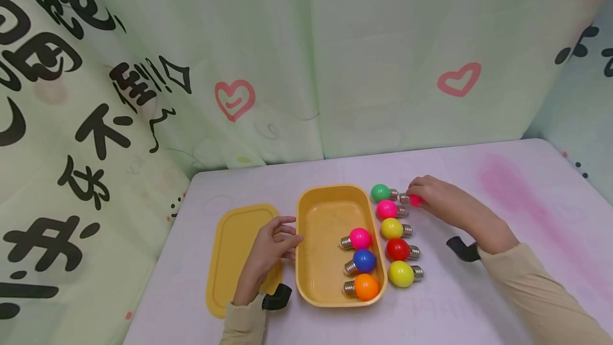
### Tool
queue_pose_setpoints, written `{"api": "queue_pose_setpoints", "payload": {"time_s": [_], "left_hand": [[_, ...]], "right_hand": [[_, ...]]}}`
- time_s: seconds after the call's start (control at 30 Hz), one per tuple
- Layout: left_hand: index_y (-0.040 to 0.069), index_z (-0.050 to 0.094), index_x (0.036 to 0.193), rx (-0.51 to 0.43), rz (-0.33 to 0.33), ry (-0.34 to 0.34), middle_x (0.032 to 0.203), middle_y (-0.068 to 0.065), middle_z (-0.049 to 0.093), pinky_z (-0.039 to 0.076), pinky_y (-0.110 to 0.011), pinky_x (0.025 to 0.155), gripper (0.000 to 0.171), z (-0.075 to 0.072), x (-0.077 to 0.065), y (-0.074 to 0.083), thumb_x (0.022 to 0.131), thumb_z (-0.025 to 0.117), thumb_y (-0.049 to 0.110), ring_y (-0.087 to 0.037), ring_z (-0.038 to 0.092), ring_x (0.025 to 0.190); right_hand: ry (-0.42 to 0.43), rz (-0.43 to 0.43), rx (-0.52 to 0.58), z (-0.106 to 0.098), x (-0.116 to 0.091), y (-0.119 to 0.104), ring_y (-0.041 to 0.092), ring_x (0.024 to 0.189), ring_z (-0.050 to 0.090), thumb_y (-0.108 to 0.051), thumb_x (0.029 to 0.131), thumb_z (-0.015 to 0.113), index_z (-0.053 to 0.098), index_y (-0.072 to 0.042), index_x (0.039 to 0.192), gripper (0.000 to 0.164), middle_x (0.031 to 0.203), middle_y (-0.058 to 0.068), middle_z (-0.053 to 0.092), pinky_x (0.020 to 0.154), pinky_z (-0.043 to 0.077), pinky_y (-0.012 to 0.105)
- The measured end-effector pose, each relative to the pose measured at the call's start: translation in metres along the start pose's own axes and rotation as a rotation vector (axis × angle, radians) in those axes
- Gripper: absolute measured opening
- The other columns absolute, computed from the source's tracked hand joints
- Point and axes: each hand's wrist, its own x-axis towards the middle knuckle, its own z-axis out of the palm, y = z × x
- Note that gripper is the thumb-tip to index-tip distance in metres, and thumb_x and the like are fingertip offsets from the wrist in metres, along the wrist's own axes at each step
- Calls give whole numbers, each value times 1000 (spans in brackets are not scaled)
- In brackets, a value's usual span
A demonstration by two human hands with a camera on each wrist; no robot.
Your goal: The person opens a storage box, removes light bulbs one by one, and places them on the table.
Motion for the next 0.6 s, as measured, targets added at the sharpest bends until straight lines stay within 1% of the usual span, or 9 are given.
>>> {"api": "queue_pose_setpoints", "payload": {"time_s": [0.37,0.6], "left_hand": [[5,54,135,-10,-8,-3,104,-12,62,61,-31,65,50,0,-1,1,90,74,14,-17,66,69],[5,53,136,-2,-2,-2,105,-11,62,61,-31,65,52,0,0,0,90,74,15,-17,66,67]], "right_hand": [[-8,12,-5,11,1,9,34,102,63,0,75,82,73,-4,106,32,106,15,68,87,58,46],[-8,43,3,15,3,13,35,105,62,1,77,81,73,-4,107,31,109,15,69,89,57,47]]}}
